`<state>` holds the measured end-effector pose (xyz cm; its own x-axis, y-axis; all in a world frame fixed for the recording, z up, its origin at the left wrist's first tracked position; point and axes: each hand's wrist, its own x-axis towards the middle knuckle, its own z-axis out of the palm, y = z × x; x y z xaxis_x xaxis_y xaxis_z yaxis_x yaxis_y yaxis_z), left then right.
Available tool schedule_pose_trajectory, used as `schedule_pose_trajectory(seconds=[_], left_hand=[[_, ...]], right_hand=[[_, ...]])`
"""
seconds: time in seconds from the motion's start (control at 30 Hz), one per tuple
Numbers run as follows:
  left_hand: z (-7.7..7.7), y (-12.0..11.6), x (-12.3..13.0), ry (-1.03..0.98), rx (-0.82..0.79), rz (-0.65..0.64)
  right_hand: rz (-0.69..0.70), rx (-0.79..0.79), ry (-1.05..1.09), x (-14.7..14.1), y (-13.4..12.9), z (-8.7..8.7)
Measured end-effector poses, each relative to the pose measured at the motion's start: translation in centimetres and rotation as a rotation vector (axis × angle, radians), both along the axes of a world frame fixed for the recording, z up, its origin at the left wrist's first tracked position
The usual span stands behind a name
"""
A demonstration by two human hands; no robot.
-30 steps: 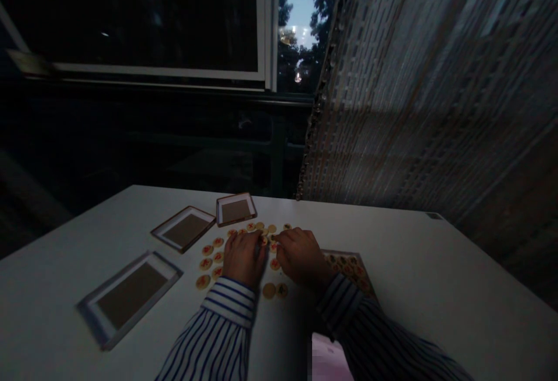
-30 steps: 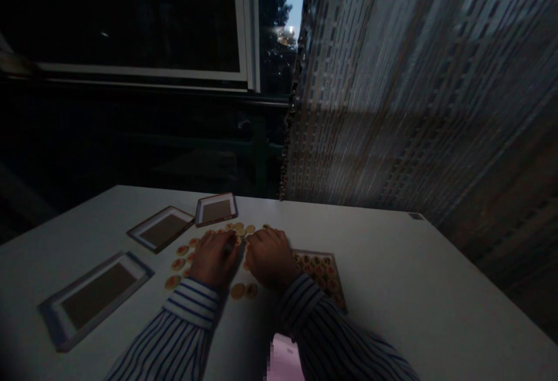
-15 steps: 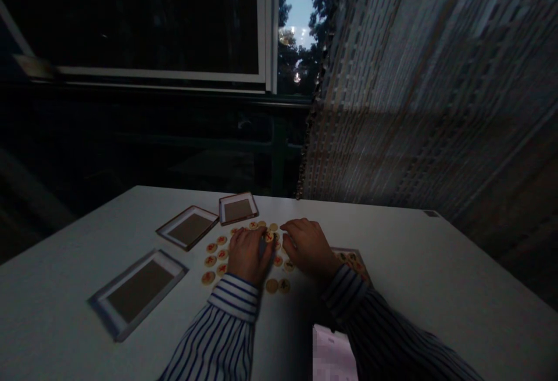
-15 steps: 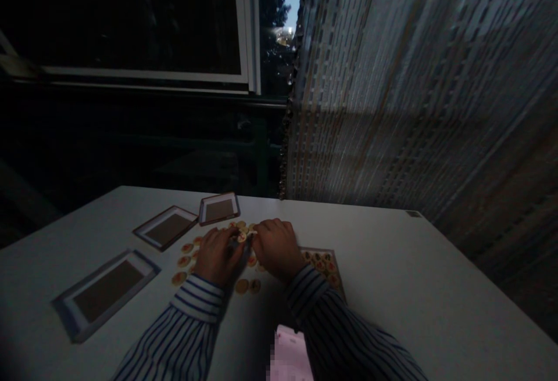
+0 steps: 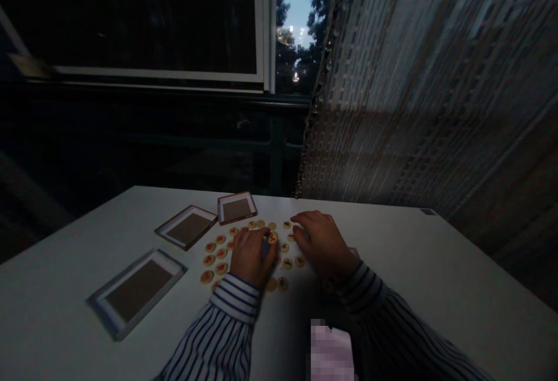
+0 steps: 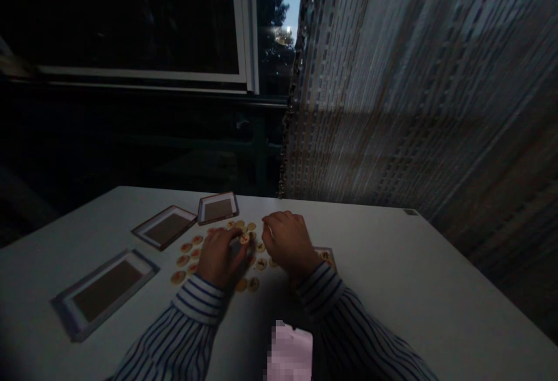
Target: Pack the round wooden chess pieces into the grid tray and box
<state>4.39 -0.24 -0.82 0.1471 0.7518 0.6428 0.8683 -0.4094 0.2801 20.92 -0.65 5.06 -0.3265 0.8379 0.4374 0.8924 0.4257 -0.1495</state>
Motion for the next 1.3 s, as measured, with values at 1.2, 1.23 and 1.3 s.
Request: schedule_pose_trajectory(seconds=[1.2, 1.23, 1.3], left_hand=[[0.8, -0.8, 5.0, -0.235, -0.056, -0.243], [0.8, -0.7, 5.4, -0.26, -0.078, -0.254], [0.7, -0.5, 6.3, -0.303, -0.096, -0.263]], right_hand=[[0.05, -0.161, -0.009, 6.0, -2.0, 2.7], [0.047, -0.16, -0.005, 6.1, -2.0, 2.7], [0.037, -0.162, -0.004, 6.3, -2.0, 2.8]])
